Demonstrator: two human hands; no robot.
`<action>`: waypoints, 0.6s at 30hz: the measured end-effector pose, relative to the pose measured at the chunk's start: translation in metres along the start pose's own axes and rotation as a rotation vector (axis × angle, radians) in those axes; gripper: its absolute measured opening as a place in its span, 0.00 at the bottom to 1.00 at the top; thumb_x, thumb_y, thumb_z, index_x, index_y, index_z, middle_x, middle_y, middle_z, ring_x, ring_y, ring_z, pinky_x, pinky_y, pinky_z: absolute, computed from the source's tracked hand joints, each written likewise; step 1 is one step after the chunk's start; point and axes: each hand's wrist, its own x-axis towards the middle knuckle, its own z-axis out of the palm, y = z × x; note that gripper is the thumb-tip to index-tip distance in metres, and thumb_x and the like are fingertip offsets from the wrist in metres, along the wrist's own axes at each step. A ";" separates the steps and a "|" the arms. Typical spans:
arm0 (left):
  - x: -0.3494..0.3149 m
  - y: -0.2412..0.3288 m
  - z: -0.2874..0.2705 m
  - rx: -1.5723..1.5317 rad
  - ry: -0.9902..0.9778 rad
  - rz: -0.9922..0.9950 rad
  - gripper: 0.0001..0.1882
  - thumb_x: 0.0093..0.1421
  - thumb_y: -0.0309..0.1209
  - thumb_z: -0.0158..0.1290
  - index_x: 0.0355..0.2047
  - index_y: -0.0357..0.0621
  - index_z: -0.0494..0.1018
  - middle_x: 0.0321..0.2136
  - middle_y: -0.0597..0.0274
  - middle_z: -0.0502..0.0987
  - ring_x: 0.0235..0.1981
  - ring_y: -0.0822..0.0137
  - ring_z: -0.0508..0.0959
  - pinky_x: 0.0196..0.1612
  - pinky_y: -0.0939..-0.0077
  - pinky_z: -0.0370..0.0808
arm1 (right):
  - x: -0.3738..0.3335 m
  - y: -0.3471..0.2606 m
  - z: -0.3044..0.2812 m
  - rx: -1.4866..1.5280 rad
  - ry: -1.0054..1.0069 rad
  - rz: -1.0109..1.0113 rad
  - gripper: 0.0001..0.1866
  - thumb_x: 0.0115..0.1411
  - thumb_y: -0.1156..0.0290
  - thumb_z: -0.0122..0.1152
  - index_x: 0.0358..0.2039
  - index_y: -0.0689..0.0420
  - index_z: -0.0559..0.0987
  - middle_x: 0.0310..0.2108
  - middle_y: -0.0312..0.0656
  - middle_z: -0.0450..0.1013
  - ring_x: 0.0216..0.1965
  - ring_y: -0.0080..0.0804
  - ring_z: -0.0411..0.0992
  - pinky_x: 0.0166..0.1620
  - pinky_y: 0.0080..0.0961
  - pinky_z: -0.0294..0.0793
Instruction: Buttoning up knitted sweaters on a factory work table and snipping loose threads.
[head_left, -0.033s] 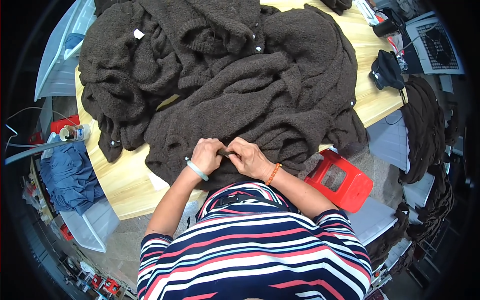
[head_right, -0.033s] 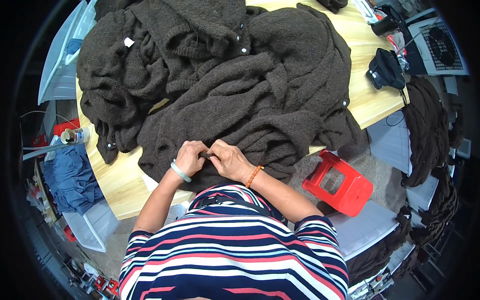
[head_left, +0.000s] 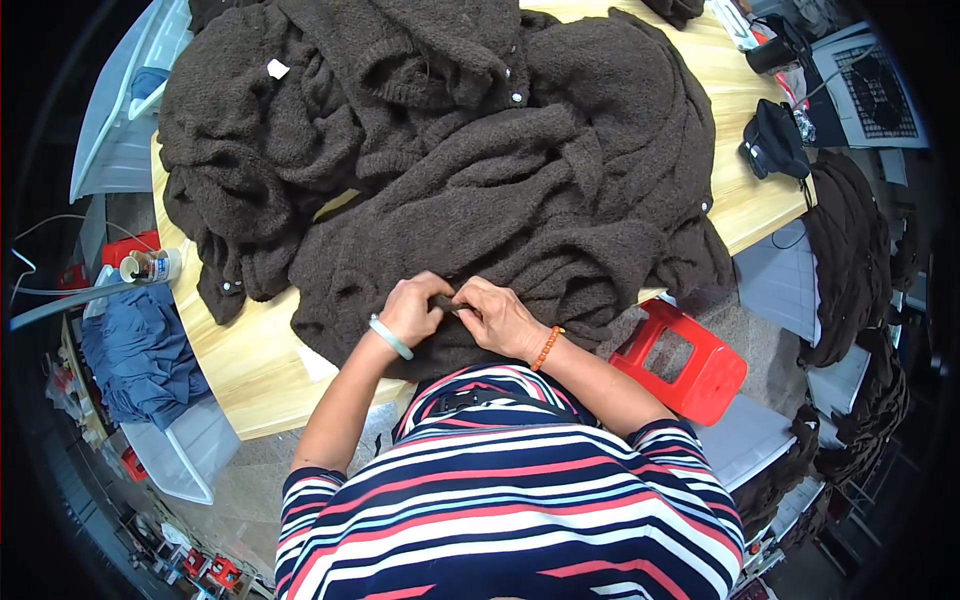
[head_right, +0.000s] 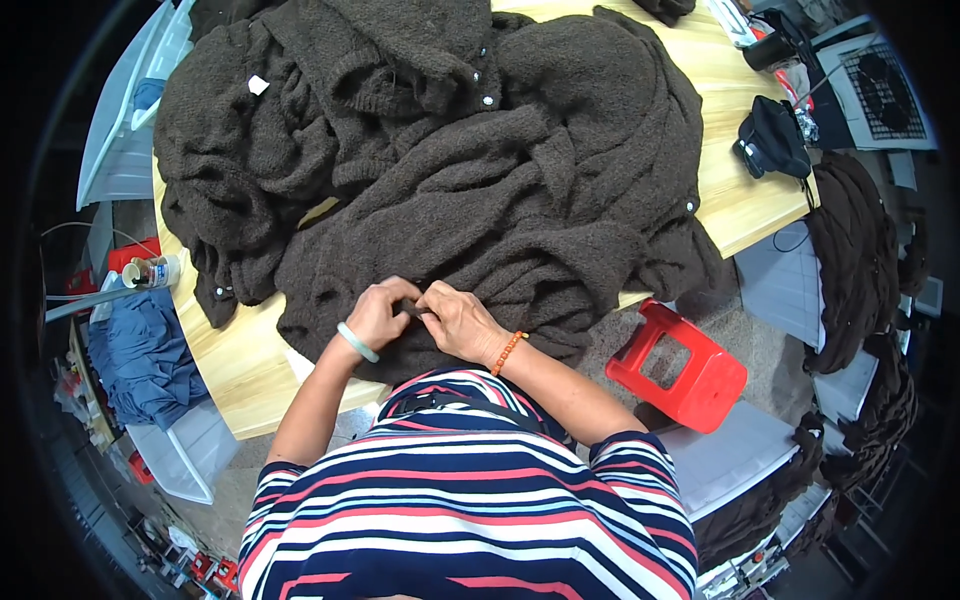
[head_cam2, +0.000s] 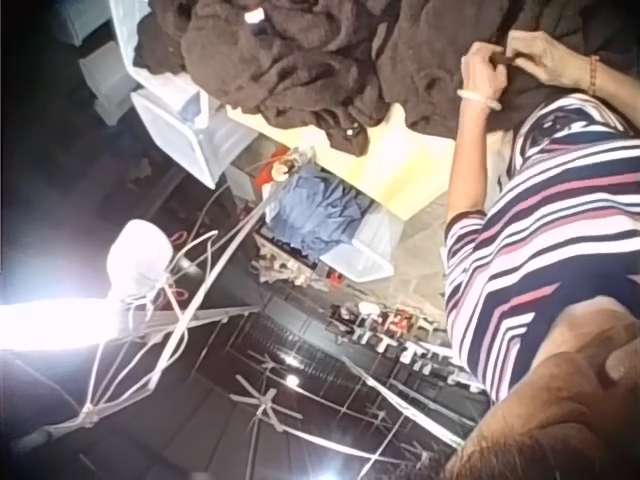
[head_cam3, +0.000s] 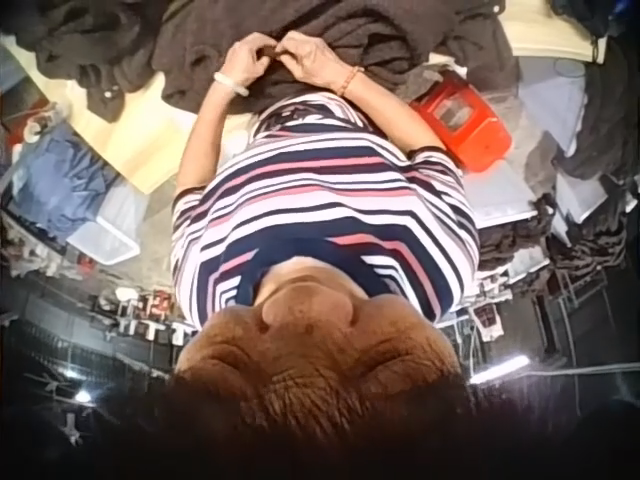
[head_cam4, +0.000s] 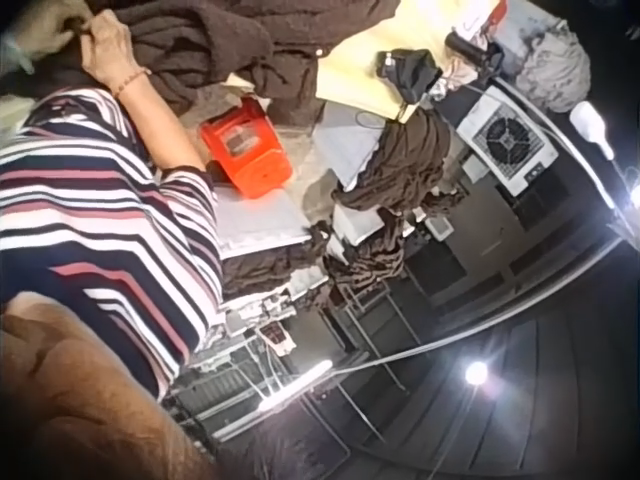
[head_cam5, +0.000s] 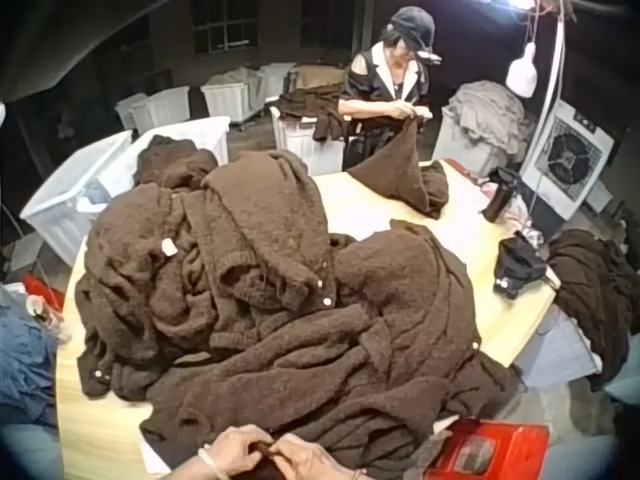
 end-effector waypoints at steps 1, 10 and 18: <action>0.001 -0.004 -0.002 -0.185 0.003 -0.042 0.19 0.47 0.22 0.52 0.43 0.35 0.74 0.39 0.49 0.76 0.41 0.57 0.77 0.49 0.66 0.71 | -0.001 0.001 0.000 -0.031 -0.043 0.060 0.07 0.49 0.80 0.58 0.31 0.62 0.75 0.31 0.48 0.71 0.32 0.48 0.73 0.35 0.35 0.74; 0.044 -0.026 0.023 0.174 0.357 -0.148 0.09 0.55 0.27 0.53 0.37 0.43 0.77 0.32 0.51 0.77 0.33 0.47 0.77 0.36 0.58 0.75 | 0.009 0.012 0.005 -0.038 -0.072 0.077 0.08 0.51 0.76 0.58 0.33 0.63 0.76 0.32 0.50 0.72 0.35 0.47 0.73 0.40 0.35 0.74; 0.054 -0.028 0.022 0.356 0.165 -0.297 0.07 0.57 0.32 0.49 0.32 0.45 0.75 0.33 0.48 0.75 0.33 0.43 0.77 0.36 0.52 0.73 | 0.010 0.021 0.010 -0.022 -0.036 0.078 0.07 0.53 0.74 0.56 0.33 0.61 0.75 0.34 0.50 0.70 0.38 0.51 0.72 0.42 0.40 0.72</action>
